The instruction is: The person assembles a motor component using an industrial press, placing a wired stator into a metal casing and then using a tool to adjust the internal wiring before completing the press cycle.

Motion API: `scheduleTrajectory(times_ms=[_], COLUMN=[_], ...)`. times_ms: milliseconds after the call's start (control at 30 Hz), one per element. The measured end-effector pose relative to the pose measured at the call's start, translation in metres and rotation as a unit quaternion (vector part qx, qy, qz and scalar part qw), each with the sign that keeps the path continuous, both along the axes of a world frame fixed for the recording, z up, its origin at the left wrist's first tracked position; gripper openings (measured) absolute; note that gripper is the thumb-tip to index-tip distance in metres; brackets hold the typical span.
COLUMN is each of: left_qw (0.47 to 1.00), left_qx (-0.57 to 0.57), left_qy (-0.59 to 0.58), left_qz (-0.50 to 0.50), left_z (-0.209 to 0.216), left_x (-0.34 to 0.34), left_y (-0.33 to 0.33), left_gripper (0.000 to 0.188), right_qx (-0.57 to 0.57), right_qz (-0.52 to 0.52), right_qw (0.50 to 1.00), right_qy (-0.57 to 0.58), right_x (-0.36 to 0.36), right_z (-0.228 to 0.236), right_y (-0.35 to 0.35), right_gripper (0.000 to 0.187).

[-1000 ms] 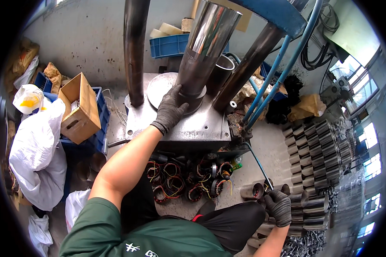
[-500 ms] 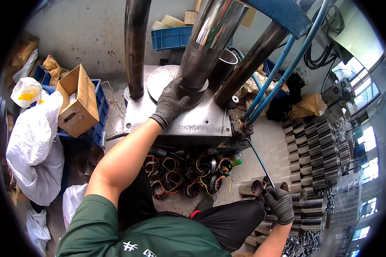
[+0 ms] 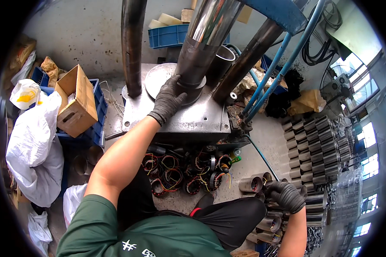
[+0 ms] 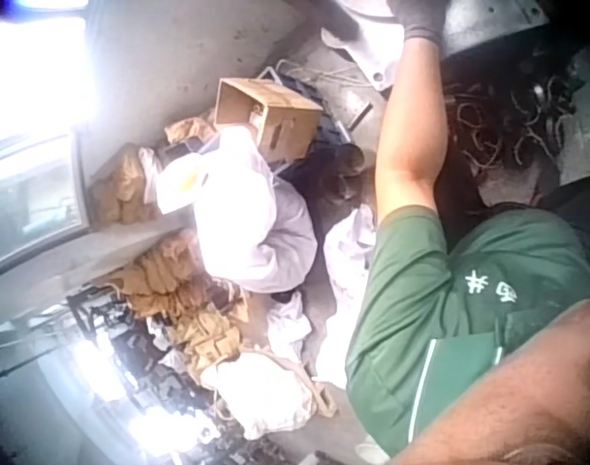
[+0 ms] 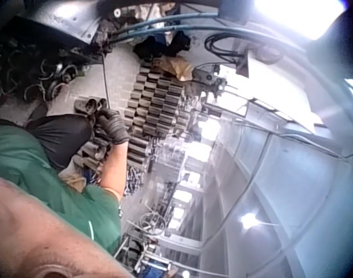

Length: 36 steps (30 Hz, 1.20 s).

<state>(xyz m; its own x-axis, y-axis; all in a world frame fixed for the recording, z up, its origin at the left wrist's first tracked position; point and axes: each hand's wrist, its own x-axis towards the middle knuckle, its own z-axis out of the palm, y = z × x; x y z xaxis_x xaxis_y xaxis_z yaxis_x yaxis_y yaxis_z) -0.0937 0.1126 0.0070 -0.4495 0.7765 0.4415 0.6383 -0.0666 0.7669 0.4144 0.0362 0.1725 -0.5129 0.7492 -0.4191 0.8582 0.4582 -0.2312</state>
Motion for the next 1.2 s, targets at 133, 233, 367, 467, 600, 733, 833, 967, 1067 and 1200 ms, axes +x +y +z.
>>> scheduleTrajectory(times_ms=[133, 233, 367, 467, 600, 733, 833, 967, 1067, 1200], left_qw=[1.0, 1.0, 1.0, 1.0, 0.999, 1.0, 1.0, 1.0, 1.0, 1.0], left_qx=[0.008, 0.007, -0.013, -0.017, -0.041, -0.006, -0.01, -0.007, -0.005, 0.005], left_qy=[0.0, -0.005, -0.003, -0.003, -0.022, -0.009, -0.005, -0.012, -0.007, -0.007], left_qz=[0.006, -0.005, -0.005, -0.003, -0.015, -0.01, -0.004, -0.008, -0.007, -0.002], left_z=[0.0, 0.002, 0.005, 0.005, 0.005, 0.005, 0.005, 0.006, 0.005, 0.0], left_x=[0.001, 0.002, 0.003, -0.002, 0.001, 0.004, 0.001, 0.003, 0.004, -0.001], left_y=[-0.003, 0.001, -0.004, -0.006, -0.002, -0.005, -0.006, -0.004, -0.004, -0.001], left_gripper=[0.077, 0.077, 0.076, 0.076, 0.076, 0.077, 0.077, 0.076, 0.076, 0.075], right_qx=[0.006, 0.012, -0.018, 0.012, 0.012, -0.004, -0.003, -0.041, -0.003, -0.074], right_qz=[-0.135, -0.038, -0.088, -0.138, -0.032, -0.177, -0.082, -0.121, -0.197, -0.105], right_qw=[0.978, 0.995, 0.989, 0.978, 0.999, 0.971, 0.993, 0.979, 0.965, 0.973], right_qy=[0.158, 0.089, 0.117, 0.159, 0.036, 0.16, 0.088, 0.157, 0.173, 0.191], right_x=[0.007, 0.032, 0.018, 0.014, 0.014, 0.013, 0.004, 0.013, 0.021, 0.032], right_z=[-0.007, -0.026, -0.014, -0.011, -0.01, -0.006, -0.002, -0.009, -0.008, -0.03], right_y=[0.004, 0.003, 0.003, 0.003, 0.002, 0.002, -0.005, -0.004, 0.007, 0.004], right_gripper=[0.024, 0.023, 0.025, 0.026, 0.026, 0.025, 0.028, 0.032, 0.026, 0.028])
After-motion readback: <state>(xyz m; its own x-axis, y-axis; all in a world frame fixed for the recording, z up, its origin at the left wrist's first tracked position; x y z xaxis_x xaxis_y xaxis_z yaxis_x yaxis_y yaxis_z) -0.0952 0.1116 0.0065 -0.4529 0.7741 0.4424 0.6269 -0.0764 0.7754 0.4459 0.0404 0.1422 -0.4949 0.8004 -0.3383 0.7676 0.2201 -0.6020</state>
